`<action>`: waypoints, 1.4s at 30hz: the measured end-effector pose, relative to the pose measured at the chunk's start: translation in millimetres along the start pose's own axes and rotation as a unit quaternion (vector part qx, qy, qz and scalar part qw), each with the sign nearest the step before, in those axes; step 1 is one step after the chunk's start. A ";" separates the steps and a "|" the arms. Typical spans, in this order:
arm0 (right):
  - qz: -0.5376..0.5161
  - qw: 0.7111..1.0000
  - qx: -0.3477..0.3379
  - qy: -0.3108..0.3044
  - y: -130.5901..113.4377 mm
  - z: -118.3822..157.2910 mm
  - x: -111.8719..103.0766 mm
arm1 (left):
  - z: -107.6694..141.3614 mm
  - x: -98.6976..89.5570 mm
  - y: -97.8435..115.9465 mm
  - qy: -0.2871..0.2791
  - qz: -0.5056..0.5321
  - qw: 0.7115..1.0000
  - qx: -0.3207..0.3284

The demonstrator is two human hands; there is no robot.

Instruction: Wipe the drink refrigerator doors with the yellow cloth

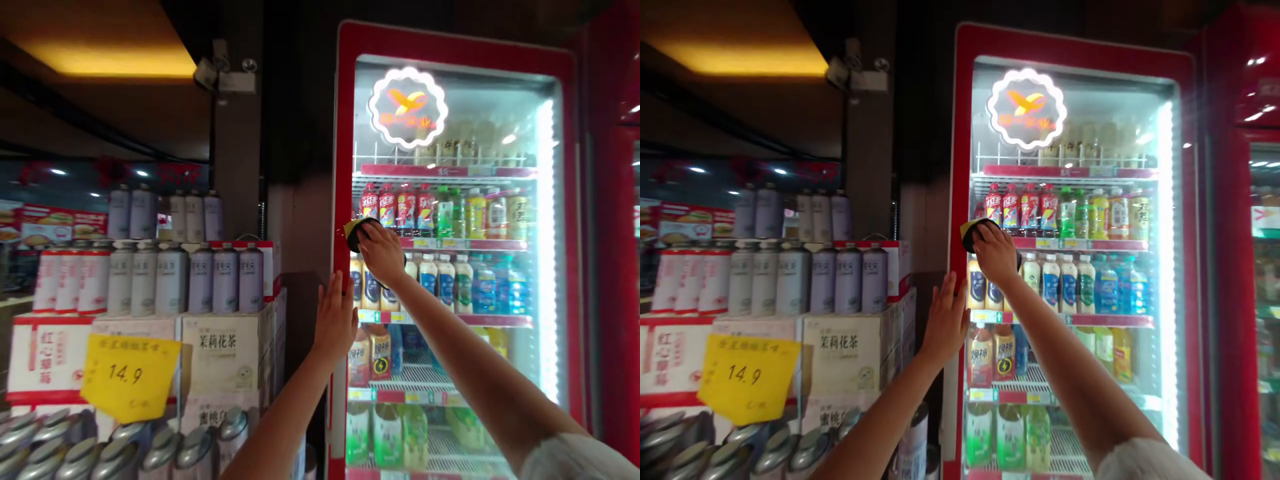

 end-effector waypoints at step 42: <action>0.138 0.989 -0.058 -0.009 39.6 -150.4 54.9 | -146.3 41.6 -56.2 0.061 -0.037 0.996 0.058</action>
Point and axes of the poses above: each hand's wrist, its own z-axis away from the middle knuckle, its own x-axis out of the palm, y = z × x, the point moved 10 cm from there along -z, towards the middle knuckle, and after that the axes turned 12 degrees about -z, right-handed, at the moved point
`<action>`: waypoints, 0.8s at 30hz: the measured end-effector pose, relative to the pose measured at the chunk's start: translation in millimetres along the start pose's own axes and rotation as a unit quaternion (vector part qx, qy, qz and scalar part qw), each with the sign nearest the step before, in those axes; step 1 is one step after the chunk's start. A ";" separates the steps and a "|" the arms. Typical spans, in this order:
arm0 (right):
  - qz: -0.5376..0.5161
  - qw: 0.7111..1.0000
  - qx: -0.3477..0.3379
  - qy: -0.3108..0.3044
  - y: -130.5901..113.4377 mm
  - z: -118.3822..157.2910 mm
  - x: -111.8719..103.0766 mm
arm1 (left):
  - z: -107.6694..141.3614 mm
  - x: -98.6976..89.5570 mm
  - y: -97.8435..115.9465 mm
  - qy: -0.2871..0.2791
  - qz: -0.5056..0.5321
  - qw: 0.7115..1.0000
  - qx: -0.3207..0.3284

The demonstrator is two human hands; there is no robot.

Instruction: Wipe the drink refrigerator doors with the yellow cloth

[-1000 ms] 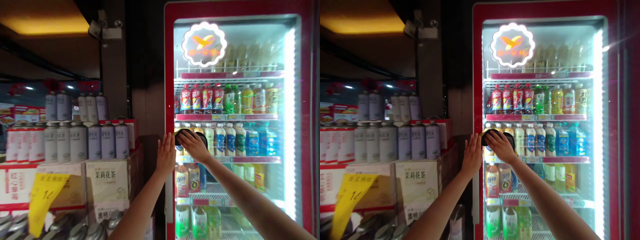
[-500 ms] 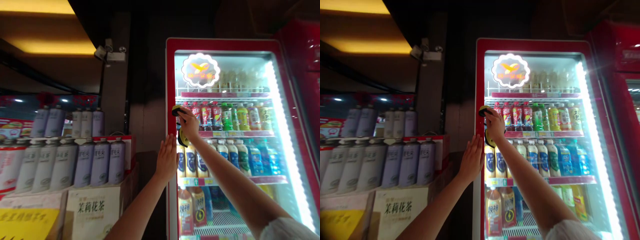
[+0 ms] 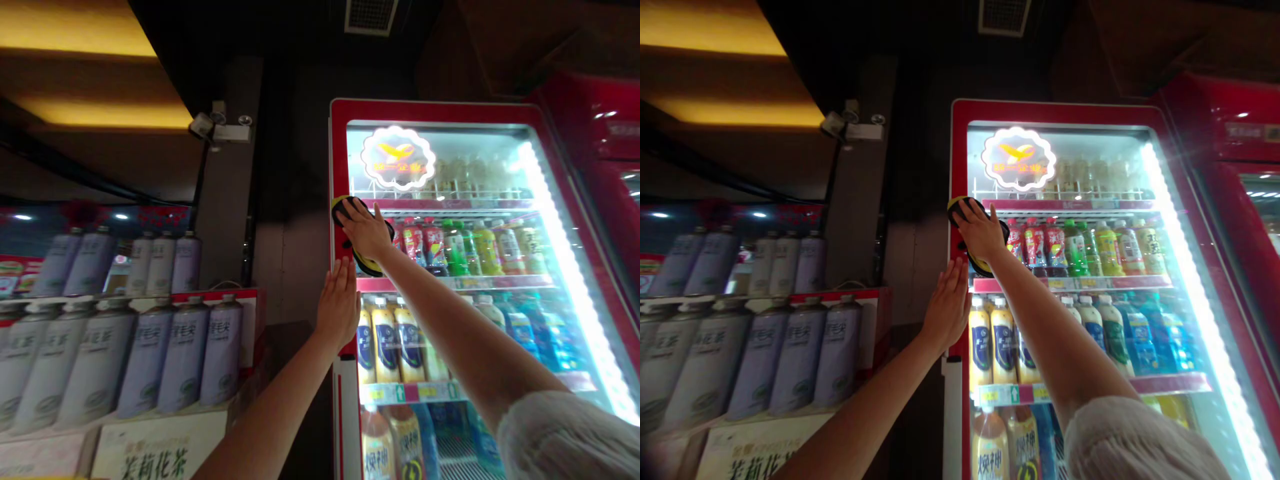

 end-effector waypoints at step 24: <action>-0.009 0.990 -0.134 -0.040 4.7 -21.4 1.0 | -40.6 -9.8 -17.6 0.036 -0.049 0.998 -0.030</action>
Point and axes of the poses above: each hand's wrist, its own z-axis away from the middle knuckle, its own x-axis out of the palm, y = z × x, the point moved 10 cm from there along -z, towards the middle knuckle, and after that the axes turned 12 degrees about -z, right-handed, at the moved point
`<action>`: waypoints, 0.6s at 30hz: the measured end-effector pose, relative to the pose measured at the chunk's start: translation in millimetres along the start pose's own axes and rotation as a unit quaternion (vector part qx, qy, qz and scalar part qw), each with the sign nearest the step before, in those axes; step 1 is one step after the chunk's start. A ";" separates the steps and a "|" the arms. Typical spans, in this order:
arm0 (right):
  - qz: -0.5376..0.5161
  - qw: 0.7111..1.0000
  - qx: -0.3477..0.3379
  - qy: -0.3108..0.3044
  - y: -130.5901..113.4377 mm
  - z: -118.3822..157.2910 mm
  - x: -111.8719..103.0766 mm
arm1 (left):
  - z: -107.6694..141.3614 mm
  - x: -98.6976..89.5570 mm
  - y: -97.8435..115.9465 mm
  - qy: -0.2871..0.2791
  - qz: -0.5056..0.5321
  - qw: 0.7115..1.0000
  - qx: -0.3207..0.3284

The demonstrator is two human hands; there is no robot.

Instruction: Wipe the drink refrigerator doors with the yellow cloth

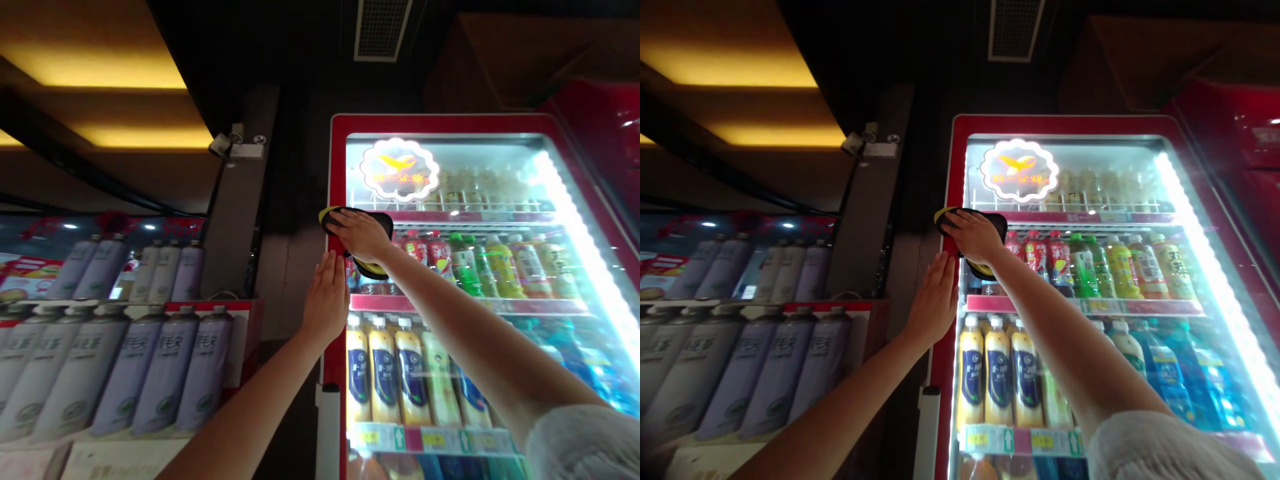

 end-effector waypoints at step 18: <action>-0.009 0.989 0.140 0.037 74.1 -31.8 -28.1 | -48.4 16.9 6.6 0.025 -0.009 1.000 -0.015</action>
Point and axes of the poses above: each hand's wrist, its own z-axis away from the middle knuckle, its own x-axis out of the palm, y = z × x, the point moved 10 cm from there along -z, towards the middle knuckle, and after that the axes turned 12 degrees about -z, right-handed, at the moved point
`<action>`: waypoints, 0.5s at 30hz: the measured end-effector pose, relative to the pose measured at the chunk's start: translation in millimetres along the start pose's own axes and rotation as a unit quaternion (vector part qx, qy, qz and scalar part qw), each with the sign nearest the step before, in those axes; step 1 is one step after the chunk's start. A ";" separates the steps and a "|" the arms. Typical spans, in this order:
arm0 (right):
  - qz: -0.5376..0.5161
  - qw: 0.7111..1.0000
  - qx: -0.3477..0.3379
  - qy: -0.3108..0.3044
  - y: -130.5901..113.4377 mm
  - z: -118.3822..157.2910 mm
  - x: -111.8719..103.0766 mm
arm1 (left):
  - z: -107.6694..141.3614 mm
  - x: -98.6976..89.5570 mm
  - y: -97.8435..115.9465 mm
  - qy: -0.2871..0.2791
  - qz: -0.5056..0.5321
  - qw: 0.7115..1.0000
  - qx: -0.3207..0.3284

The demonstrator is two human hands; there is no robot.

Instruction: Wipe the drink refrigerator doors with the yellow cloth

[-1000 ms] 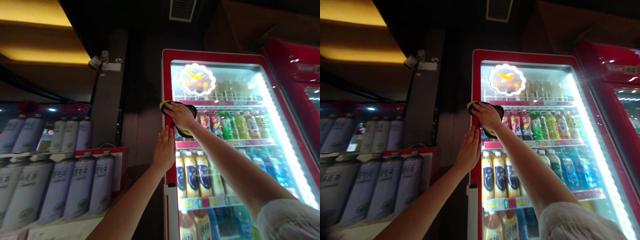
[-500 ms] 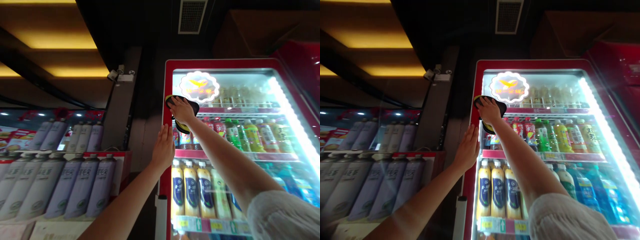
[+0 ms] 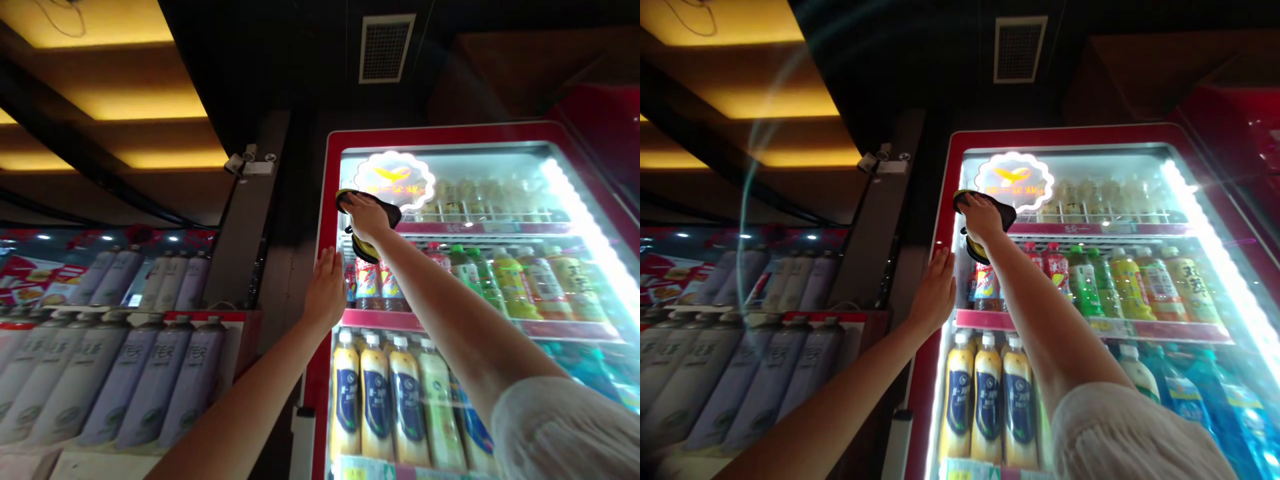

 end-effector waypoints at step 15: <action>0.008 0.996 0.060 0.065 41.9 53.8 -17.6 | -11.9 1.4 14.5 -0.010 -0.033 0.999 0.013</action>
Point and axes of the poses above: each hand's wrist, its own z-axis away from the middle knuckle, its own x-axis out of the palm, y = z × x, the point moved 10 cm from there along -z, towards the middle knuckle, and after that the axes turned 12 degrees about -z, right-handed, at the moved point
